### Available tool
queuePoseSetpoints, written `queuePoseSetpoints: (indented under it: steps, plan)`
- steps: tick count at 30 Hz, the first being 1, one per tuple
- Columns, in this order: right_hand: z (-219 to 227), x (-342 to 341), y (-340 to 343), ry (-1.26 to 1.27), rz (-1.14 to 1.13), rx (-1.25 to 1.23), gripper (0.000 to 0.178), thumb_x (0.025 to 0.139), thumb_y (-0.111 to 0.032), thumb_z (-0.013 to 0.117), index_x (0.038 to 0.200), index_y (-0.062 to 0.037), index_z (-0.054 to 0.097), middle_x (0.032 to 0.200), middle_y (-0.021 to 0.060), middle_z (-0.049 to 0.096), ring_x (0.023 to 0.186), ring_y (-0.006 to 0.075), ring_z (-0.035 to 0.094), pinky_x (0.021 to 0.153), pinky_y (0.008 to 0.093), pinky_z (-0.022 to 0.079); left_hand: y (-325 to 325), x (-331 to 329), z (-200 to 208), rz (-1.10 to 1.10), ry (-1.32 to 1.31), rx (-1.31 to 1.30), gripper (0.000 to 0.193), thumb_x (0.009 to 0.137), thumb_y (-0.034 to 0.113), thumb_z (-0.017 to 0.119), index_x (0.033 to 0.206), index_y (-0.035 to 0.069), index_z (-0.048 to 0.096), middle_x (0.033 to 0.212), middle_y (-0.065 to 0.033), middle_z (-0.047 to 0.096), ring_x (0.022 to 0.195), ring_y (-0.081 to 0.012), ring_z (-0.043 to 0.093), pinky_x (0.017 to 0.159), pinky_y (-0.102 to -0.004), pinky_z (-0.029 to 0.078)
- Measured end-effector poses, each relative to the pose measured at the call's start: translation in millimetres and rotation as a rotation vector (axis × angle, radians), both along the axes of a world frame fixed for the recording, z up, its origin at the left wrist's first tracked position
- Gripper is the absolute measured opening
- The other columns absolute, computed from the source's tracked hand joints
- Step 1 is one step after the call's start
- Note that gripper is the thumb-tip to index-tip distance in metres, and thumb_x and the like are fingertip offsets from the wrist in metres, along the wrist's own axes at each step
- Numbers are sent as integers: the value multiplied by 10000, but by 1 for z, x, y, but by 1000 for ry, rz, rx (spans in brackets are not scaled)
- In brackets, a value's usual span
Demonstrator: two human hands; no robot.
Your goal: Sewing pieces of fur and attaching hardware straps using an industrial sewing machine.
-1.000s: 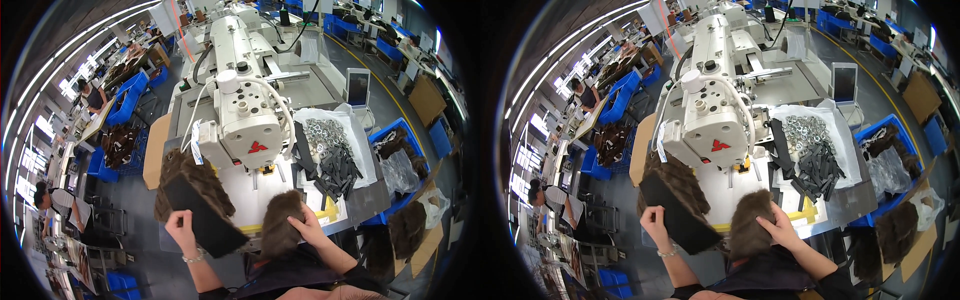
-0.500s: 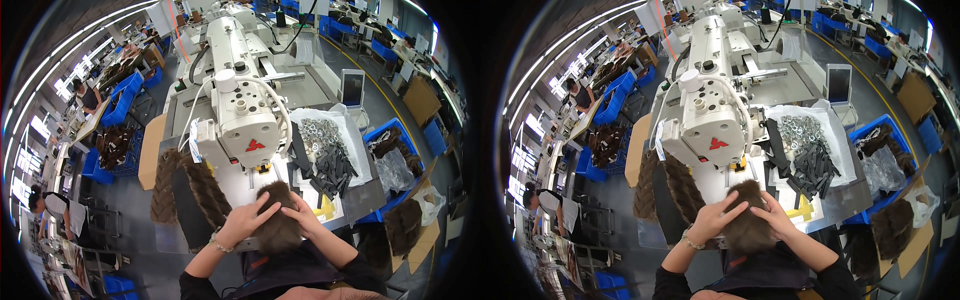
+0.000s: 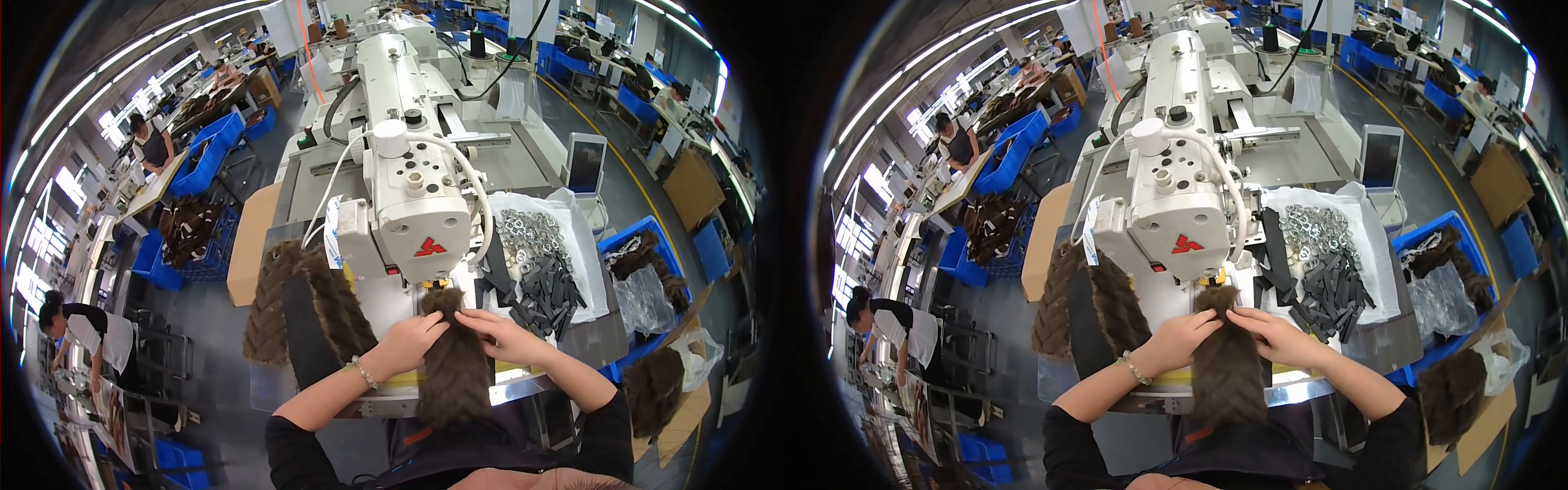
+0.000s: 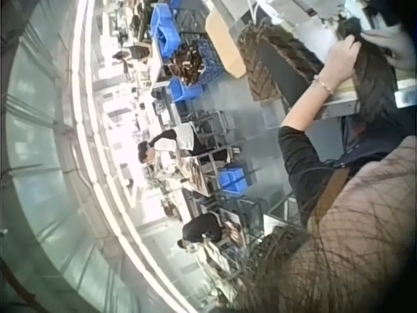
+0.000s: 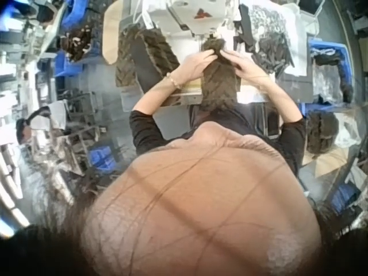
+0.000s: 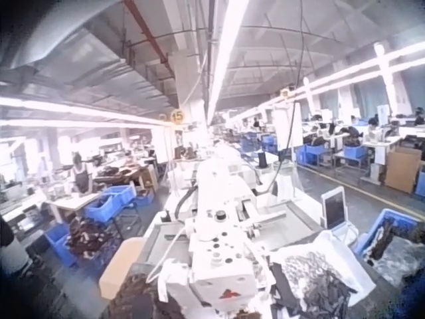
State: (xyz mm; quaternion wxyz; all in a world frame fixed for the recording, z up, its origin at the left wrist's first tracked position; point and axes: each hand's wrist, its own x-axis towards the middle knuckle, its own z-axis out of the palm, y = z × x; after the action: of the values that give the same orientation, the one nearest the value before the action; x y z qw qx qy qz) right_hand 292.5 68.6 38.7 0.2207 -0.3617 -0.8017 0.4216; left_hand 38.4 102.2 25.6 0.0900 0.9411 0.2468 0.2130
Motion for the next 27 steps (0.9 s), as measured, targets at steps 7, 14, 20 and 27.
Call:
queuePoseSetpoints:
  steps: [7,14,20,27]
  plan:
    - [-14,-5,41,-315,118,878,557,686,-65,663,1237,-75,582,1140,80,562,895,220,583,775,324,461,27,7,2,-109,149,-6,286,691,66,649,969,43,585,863,-64,576,739,-244,618,613,-348,500]
    - [-45,-16,50,-290,149,883,365,597,-152,696,938,-59,603,1098,84,562,938,207,565,783,335,428,25,5,-26,-115,102,388,82,711,112,580,790,91,585,697,-10,465,578,-139,504,512,-268,390]
    - [-29,-21,49,-242,76,795,400,607,-174,720,956,-24,597,1258,188,549,1096,334,569,912,416,438,23,-1,-21,-68,105,371,74,689,126,581,688,124,507,680,-2,413,626,-138,474,528,-261,360]
    - [-45,-15,43,-305,133,796,429,610,-147,714,999,-6,602,1282,204,548,1169,328,557,919,420,467,25,-1,-10,-96,-4,186,114,704,113,577,794,44,578,978,-116,617,954,-234,601,792,-322,499]
